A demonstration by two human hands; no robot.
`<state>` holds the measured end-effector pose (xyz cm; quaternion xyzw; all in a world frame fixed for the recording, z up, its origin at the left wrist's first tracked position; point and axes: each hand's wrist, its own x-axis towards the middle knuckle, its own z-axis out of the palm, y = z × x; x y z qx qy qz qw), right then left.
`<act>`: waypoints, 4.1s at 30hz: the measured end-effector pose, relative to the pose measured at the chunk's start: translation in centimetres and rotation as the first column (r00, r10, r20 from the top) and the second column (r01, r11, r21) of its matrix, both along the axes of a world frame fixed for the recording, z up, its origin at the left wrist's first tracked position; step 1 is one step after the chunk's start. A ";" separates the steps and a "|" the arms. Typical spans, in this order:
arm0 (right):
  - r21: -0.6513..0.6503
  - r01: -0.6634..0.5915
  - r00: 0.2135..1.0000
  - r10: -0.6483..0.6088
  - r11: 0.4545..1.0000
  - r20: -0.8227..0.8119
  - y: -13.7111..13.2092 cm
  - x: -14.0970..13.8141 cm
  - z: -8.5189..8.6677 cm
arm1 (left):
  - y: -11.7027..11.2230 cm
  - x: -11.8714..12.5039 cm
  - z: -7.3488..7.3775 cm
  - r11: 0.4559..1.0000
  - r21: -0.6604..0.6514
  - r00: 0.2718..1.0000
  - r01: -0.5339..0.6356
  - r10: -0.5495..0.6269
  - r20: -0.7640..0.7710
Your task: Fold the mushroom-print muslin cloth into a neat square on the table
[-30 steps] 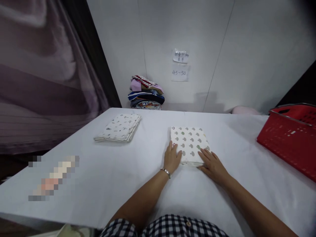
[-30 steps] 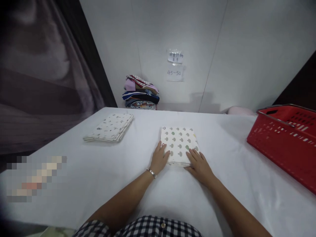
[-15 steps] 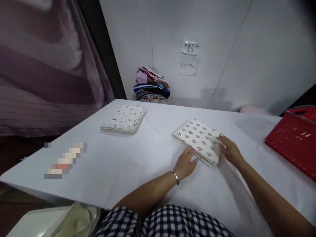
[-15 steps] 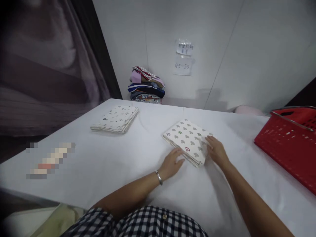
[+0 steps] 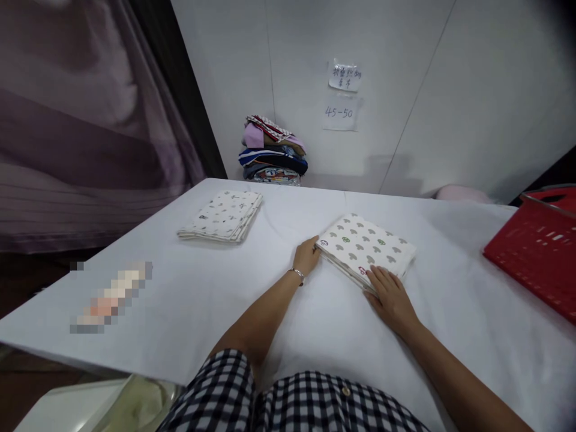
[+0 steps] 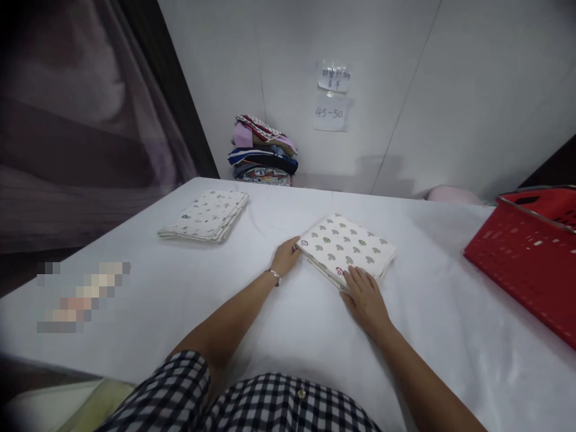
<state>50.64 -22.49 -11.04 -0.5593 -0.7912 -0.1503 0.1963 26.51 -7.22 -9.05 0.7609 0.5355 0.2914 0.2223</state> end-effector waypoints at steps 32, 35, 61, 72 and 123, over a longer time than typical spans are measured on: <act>-0.050 -0.083 0.996 0.082 0.995 -0.027 -2.1 3.7 0.8 | -5.2 -2.5 1.8 0.987 0.047 0.935 0.152 -0.128 -0.331; -0.043 -0.093 0.996 0.092 0.995 -0.019 -2.4 3.8 0.9 | -6.6 -2.7 2.6 0.987 0.039 0.923 0.157 -0.133 -0.362; -0.403 0.197 0.954 -0.269 0.894 -0.130 5.2 0.3 5.3 | -2.4 5.2 3.1 0.935 -0.003 0.854 0.353 -0.324 -0.408; -0.490 0.358 0.881 -0.462 0.795 -0.105 8.1 2.4 4.8 | -2.1 4.9 1.8 0.932 -0.029 0.819 0.361 -0.331 -0.469; -0.436 0.043 0.990 -0.098 0.899 -0.105 3.1 -5.6 4.0 | 6.8 3.6 1.3 0.959 -0.250 0.982 0.137 -0.098 0.164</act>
